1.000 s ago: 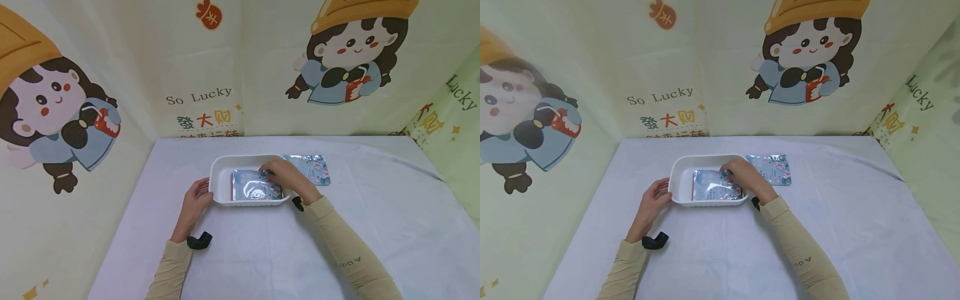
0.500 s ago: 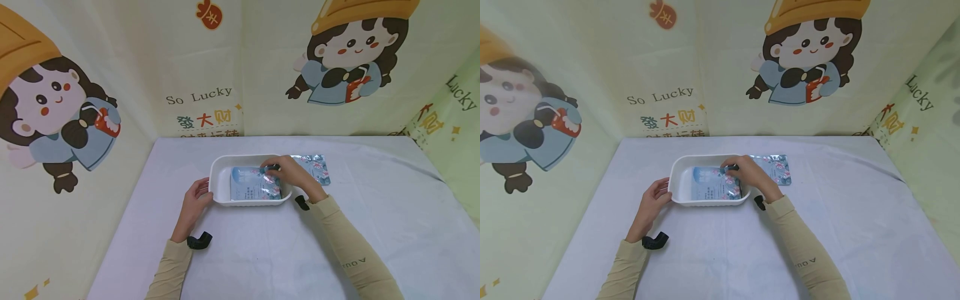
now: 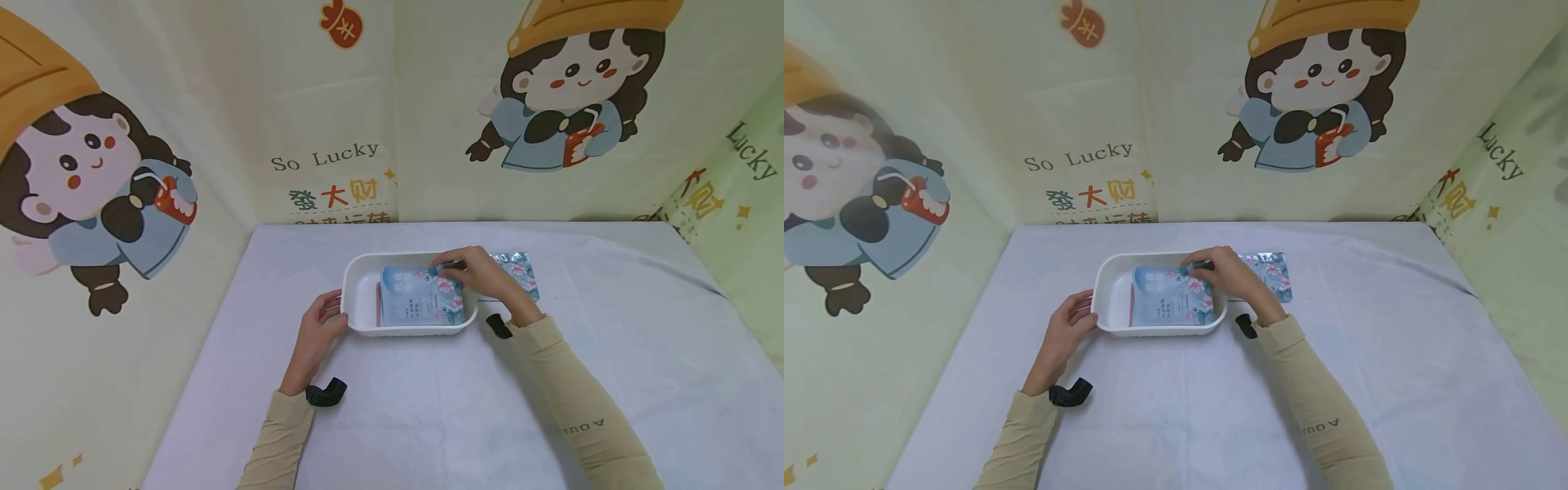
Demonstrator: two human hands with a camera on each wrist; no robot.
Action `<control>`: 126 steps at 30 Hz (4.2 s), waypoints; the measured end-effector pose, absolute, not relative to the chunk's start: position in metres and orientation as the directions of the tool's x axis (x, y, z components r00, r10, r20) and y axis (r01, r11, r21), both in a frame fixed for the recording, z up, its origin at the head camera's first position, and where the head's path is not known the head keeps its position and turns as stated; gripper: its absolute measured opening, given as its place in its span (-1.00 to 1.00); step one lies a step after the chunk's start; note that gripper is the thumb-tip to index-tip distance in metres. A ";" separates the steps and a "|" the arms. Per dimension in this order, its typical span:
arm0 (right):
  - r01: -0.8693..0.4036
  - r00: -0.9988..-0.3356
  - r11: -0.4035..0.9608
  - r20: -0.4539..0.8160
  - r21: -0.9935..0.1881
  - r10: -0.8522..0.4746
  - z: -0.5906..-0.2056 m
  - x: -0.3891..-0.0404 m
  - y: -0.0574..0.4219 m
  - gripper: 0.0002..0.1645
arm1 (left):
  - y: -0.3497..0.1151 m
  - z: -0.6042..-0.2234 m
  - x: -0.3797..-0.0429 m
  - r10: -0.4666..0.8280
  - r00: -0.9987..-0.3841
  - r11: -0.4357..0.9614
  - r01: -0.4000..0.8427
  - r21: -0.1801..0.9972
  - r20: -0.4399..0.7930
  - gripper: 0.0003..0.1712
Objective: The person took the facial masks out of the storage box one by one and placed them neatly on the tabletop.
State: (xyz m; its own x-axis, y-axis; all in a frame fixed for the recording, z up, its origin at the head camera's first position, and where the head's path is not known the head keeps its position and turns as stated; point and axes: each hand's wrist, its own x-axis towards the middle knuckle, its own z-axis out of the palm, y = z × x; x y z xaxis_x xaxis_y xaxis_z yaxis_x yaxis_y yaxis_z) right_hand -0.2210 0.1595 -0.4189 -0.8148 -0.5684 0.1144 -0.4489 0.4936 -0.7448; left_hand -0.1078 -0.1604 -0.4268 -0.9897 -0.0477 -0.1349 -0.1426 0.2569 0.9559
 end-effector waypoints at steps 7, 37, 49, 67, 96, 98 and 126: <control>-0.449 -0.825 0.491 0.136 -0.746 -0.548 -0.415 -0.219 0.167 -0.71 | -0.163 -0.431 -0.109 -0.040 -0.989 0.242 -0.148 0.959 -0.143 -0.41; -0.446 -0.876 0.585 0.195 -0.677 -0.441 -0.384 -0.217 0.208 -0.74 | -0.172 -0.468 -0.119 -0.055 -0.993 0.246 -0.115 0.962 -0.105 -0.42; -0.466 -0.877 0.595 0.254 -0.654 -0.407 -0.382 -0.216 0.233 -0.76 | -0.172 -0.465 -0.118 -0.047 -0.991 0.225 -0.131 0.965 -0.124 -0.41; -0.416 -0.909 0.656 0.259 -0.630 -0.327 -0.377 -0.213 0.265 -0.74 | -0.172 -0.469 -0.118 -0.050 -0.994 0.229 -0.109 0.967 -0.100 -0.42; -0.311 -0.948 0.756 0.240 -0.576 -0.207 -0.375 -0.204 0.317 -0.76 | -0.169 -0.470 -0.114 -0.063 -0.994 0.229 -0.105 0.968 -0.093 -0.43; -0.309 -0.948 0.763 0.248 -0.568 -0.199 -0.375 -0.203 0.321 -0.77 | -0.169 -0.470 -0.114 -0.063 -0.993 0.223 -0.111 0.968 -0.100 -0.44; -0.255 -0.959 0.830 0.238 -0.496 -0.152 -0.378 -0.199 0.365 -0.77 | -0.166 -0.453 -0.111 -0.045 -0.991 0.215 -0.135 0.967 -0.128 -0.40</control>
